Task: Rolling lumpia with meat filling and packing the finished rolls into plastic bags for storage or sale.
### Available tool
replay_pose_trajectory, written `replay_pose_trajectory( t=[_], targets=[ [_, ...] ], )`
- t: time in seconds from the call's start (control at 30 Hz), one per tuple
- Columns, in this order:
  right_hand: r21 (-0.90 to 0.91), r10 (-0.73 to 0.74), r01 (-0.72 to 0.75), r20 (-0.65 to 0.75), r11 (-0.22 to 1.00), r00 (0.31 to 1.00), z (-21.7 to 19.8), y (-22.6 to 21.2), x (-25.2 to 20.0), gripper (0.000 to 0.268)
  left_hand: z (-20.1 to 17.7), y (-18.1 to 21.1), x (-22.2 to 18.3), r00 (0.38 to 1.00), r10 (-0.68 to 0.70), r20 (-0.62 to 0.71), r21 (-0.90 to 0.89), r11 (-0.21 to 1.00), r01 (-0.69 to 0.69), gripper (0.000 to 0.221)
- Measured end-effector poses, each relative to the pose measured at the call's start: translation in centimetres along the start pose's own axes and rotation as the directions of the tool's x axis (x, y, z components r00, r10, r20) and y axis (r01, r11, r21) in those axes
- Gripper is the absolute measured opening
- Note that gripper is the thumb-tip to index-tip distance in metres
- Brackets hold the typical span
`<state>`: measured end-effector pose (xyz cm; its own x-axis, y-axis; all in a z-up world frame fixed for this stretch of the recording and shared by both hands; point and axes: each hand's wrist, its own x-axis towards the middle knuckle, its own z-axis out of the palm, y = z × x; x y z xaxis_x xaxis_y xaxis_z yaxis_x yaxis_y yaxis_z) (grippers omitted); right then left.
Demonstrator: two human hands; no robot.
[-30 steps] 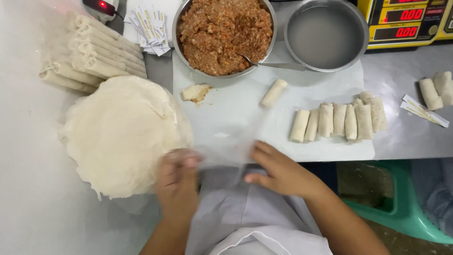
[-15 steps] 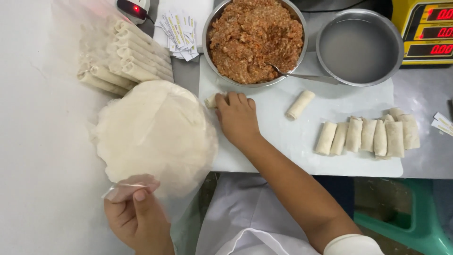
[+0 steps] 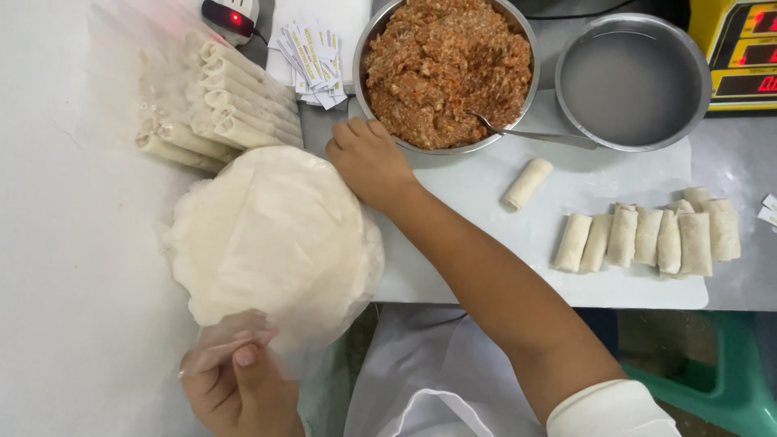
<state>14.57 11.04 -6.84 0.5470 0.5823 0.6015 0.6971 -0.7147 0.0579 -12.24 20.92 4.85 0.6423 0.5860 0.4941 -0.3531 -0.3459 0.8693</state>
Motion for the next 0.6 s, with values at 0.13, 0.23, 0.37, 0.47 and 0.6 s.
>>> replay_pose_trajectory(
  t=[0.13, 0.23, 0.37, 0.47, 0.6],
  targets=[
    [0.121, -0.048, 0.01, 0.316, 0.993, 0.948, -3.6, 1.2, 0.4, 0.022, 0.3, 0.3, -0.4, 1.0, -0.031, -0.002, 0.015, 0.999, 0.031, 0.022],
    [0.305, -0.023, -0.093, 0.355, 0.948, 0.935, -9.6, 3.4, -1.9, 0.043, 0.5, 1.1, -0.4, 0.997, -0.008, 0.075, 0.071, 0.997, 0.002, 0.01],
    [0.656, 0.106, -0.152, 0.109, 0.739, 0.988, -20.2, 4.5, -8.3, 0.024, 3.4, 3.0, 0.7, 0.915, 0.194, 0.355, -0.066, 0.981, -0.182, 0.02],
    [0.74, 0.108, -0.345, 0.349, 0.578, 0.931, -22.5, 3.9, -13.1, 0.02, 5.7, 3.2, 0.0, 0.806, 0.234, 0.544, -0.128, 0.972, -0.196, 0.033],
    [0.546, 0.134, -0.362, 0.412, 0.755, 0.901, -16.8, 3.1, -14.9, 0.04, 6.2, 4.0, -0.9, 0.801, 0.307, 0.514, -0.087, 0.947, -0.308, 0.038]
  ],
)
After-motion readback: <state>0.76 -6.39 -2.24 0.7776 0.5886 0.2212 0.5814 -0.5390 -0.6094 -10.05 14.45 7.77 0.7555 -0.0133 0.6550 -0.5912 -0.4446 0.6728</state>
